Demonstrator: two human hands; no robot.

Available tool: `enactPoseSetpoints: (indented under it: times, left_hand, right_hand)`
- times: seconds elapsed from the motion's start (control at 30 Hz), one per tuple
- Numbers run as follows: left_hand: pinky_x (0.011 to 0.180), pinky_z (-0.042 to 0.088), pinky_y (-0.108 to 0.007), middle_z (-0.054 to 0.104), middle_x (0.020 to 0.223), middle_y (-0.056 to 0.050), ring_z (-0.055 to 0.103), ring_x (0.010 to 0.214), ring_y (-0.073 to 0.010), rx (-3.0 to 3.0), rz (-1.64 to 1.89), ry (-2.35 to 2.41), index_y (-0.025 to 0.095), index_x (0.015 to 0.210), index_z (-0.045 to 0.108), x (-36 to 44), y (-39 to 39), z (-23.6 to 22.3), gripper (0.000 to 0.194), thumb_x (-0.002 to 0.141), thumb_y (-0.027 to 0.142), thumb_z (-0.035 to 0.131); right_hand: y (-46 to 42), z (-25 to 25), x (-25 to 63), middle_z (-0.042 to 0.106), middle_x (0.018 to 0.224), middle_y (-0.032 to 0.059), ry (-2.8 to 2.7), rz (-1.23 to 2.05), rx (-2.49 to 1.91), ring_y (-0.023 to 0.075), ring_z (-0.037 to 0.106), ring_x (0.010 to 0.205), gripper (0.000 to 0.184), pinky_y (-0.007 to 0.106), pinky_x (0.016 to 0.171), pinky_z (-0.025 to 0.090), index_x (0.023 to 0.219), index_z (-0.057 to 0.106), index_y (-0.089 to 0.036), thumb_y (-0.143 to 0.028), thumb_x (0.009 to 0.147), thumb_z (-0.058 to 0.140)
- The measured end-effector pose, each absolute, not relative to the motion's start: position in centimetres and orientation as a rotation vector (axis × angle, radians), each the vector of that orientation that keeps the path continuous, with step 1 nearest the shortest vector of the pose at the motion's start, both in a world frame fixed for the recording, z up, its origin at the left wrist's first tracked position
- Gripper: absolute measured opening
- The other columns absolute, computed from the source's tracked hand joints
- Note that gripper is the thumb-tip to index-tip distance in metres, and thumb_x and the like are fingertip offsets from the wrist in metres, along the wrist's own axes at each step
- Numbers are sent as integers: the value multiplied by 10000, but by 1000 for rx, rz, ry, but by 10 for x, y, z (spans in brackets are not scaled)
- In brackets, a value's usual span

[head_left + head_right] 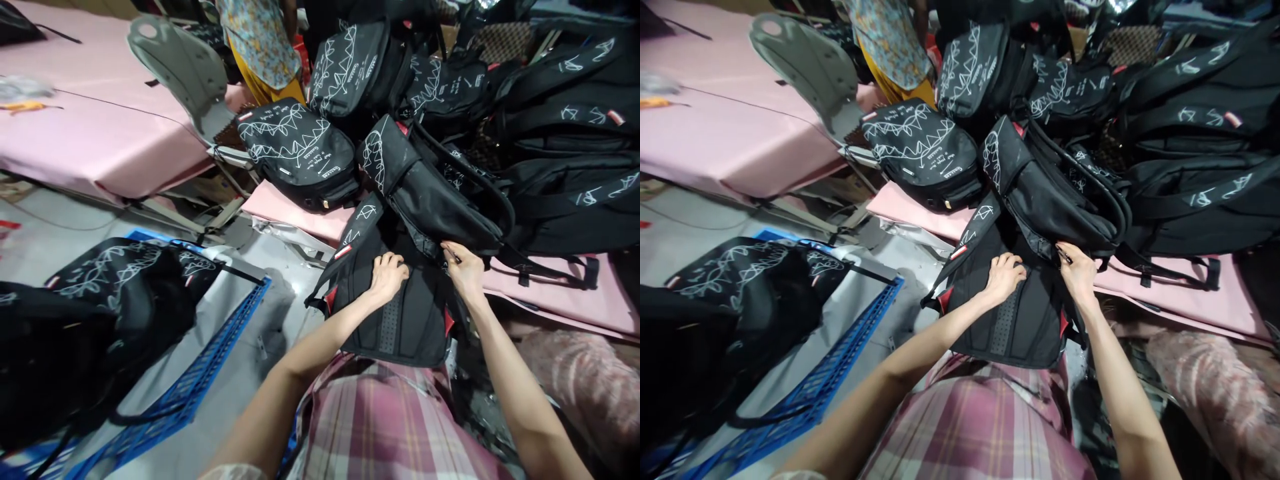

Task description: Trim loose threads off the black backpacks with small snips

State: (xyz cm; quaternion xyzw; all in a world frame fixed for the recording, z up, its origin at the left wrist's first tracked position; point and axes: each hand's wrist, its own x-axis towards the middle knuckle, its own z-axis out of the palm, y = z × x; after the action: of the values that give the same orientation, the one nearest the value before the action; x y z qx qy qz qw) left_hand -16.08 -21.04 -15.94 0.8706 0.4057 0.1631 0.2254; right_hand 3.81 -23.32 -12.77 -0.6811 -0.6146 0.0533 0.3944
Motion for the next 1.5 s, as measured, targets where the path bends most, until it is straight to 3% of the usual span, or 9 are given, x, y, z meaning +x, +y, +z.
enactPoseSetpoints:
  times: [0.2,0.3,0.43,0.5,0.7,1.2,1.3,1.4,1.5]
  left_hand:
    - [793,420,-256,654,771,-8,587,781,-129,2324,368,1066,190,714,645,-231,-214,-148,310,901,299,423]
    - [870,422,-294,658,925,-80,584,935,-188,2188,477,1440,162,844,656,-277,-208,-151,311,902,324,397]
    - [1002,363,-322,568,1210,-73,495,1147,-205,2045,623,1580,176,1094,590,-287,-187,-161,275,847,252,498]
    - [968,395,-316,585,1178,-53,543,1079,-202,2004,617,1586,186,1048,614,-279,-178,-164,245,829,254,527]
    - [808,450,-300,641,927,-59,609,834,-194,1903,542,1678,164,797,648,-267,-171,-168,170,828,214,488]
    - [839,419,-349,617,889,-95,576,878,-209,1808,548,1606,143,776,586,-267,-174,-160,203,820,163,389]
    - [851,428,-309,642,904,-72,593,861,-186,1851,492,1421,159,720,622,-284,-182,-140,221,809,215,428]
    - [851,446,-280,682,870,-60,617,863,-185,1747,341,931,168,703,678,-317,-186,-113,296,804,350,466]
    - [828,465,-305,684,917,-95,621,896,-205,1358,624,909,133,823,687,-341,-174,-101,397,800,464,469]
  right_hand:
    - [-261,-120,23,686,985,46,-1454,343,-1653,208,633,931,276,356,831,494,1001,671,-203,-329,859,471]
    - [-273,-124,-9,704,865,40,-1537,564,-1641,204,661,789,285,328,711,517,1001,665,-215,-370,860,473]
    - [-259,-130,-60,686,971,65,-1878,514,-1765,247,649,840,416,341,703,495,1143,588,-219,-446,794,590]
    - [-243,-132,-78,671,990,75,-1985,437,-1831,245,634,862,423,325,693,475,1164,551,-199,-430,811,582]
    - [-212,-137,-102,662,902,42,-2167,241,-1904,201,589,858,181,275,696,404,968,609,-200,-331,864,541]
    - [-197,-128,-124,642,807,76,-2477,3,-1762,209,566,806,203,300,674,340,805,623,-172,-280,900,480]
    - [-203,-132,-107,657,853,54,-2304,94,-1817,192,584,823,151,281,688,368,867,624,-186,-274,889,503]
    - [-214,-139,-80,665,920,33,-2089,237,-1840,178,610,841,166,261,686,408,985,601,-203,-306,880,525]
    - [-224,-142,-56,657,995,42,-2000,267,-1835,195,624,861,307,272,685,444,1092,566,-204,-377,839,572]
